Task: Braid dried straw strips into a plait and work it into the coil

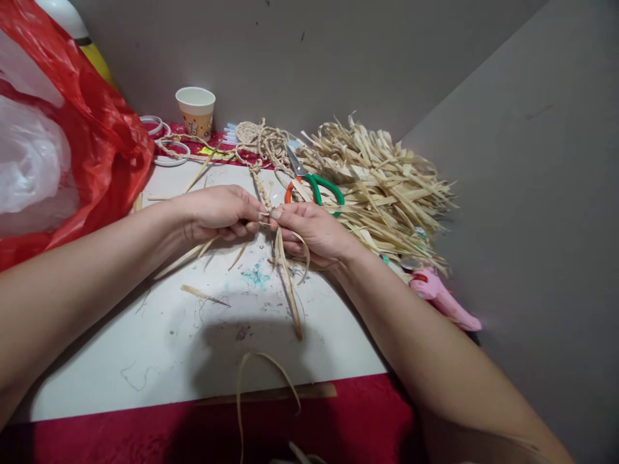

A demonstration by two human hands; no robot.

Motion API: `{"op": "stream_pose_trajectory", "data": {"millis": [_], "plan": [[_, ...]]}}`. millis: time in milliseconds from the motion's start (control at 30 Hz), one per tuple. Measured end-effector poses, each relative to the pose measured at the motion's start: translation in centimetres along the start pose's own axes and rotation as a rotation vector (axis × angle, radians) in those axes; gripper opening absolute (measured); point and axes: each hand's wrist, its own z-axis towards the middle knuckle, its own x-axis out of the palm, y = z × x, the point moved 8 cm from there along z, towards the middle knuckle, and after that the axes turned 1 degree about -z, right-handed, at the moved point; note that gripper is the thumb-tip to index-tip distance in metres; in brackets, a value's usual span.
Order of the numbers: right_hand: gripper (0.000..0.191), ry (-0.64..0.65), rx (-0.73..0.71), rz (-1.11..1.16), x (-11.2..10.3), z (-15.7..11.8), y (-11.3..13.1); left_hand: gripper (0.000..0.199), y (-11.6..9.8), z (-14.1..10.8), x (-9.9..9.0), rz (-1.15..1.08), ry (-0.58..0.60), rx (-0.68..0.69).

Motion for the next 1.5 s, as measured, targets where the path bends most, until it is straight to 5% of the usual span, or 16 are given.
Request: {"op": "stream_pose_trajectory", "data": {"millis": [167, 667, 1500], "plan": [[0.031, -0.016, 0.001, -0.061, 0.1, 0.0, -0.1, 0.021, -0.8, 0.1, -1.1, 0.299, -0.197, 0.093], [0.029, 0.036, -0.038, -0.067, 0.2, 0.1, 0.0, 0.019, 0.5, 0.7, -0.1, -0.136, 0.049, -0.001], [0.014, 0.033, 0.092, -0.160, -1.0, -0.9, 0.4, 0.023, 0.2, 0.7, -0.5, -0.076, -0.020, 0.067]]}}
